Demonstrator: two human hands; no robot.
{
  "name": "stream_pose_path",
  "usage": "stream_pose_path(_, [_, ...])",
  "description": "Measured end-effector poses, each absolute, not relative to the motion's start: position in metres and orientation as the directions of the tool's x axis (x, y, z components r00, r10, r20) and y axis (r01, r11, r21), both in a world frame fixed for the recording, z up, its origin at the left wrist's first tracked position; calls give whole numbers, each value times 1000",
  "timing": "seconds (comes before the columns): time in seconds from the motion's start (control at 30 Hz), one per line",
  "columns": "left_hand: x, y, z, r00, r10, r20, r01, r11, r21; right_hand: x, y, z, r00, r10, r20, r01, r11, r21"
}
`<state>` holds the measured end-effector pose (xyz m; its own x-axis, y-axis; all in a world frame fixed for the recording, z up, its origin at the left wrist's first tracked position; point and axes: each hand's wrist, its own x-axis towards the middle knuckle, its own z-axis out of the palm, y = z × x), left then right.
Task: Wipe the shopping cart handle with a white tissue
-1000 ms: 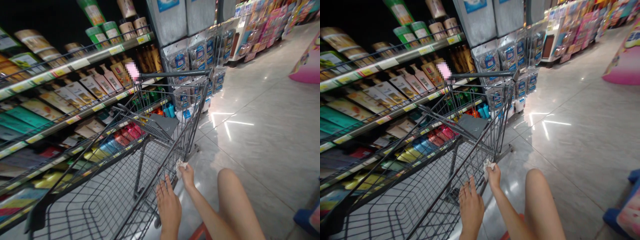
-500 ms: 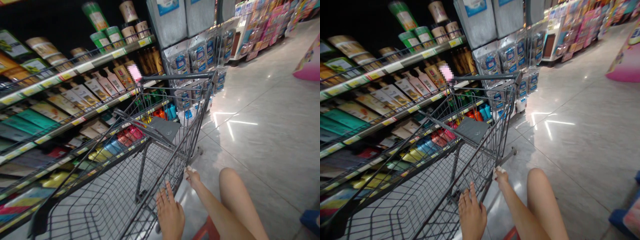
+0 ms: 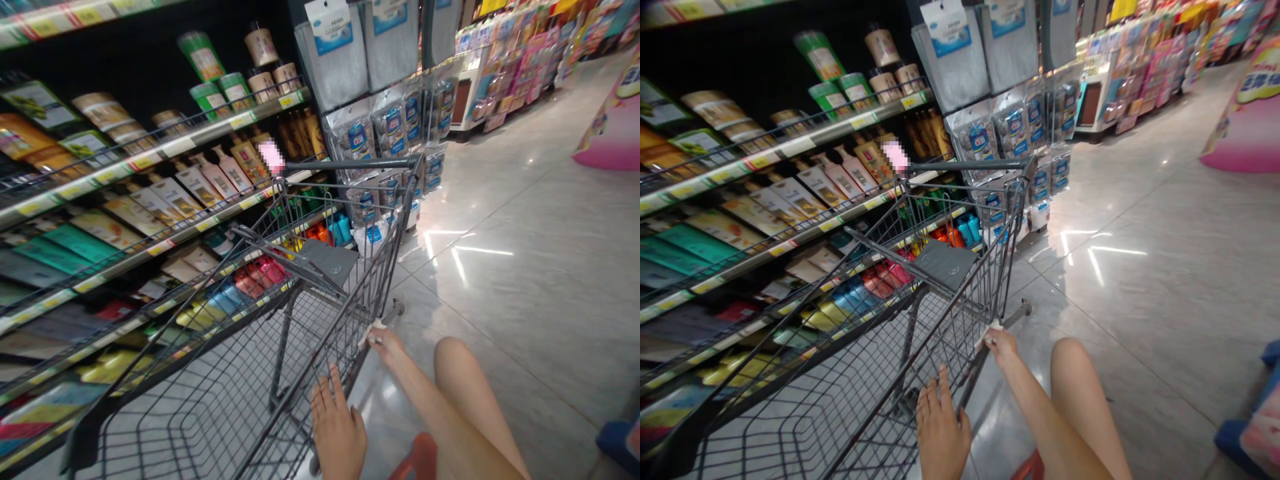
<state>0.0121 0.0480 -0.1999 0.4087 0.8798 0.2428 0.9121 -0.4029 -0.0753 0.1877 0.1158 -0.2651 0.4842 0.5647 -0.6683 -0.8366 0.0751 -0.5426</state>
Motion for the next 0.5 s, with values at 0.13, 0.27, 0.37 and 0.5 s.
stream_pose_path(0.13, [10,47,-199,415,874,255,909,-412,-67,211,126,-233,560,569,-602,-789,143,-598])
stream_pose_path(0.27, [12,45,-193,407,879,248,912,-406,-58,231,129,-200,654,564,-504,-705,215,-676])
stream_pose_path(0.37, [13,45,-190,412,872,264,910,-409,-68,238,130,-175,719,564,-406,-623,264,-737])
stream_pose_path(0.5, [12,46,-191,428,857,288,902,-422,-87,245,133,-141,811,519,-269,-477,323,-817])
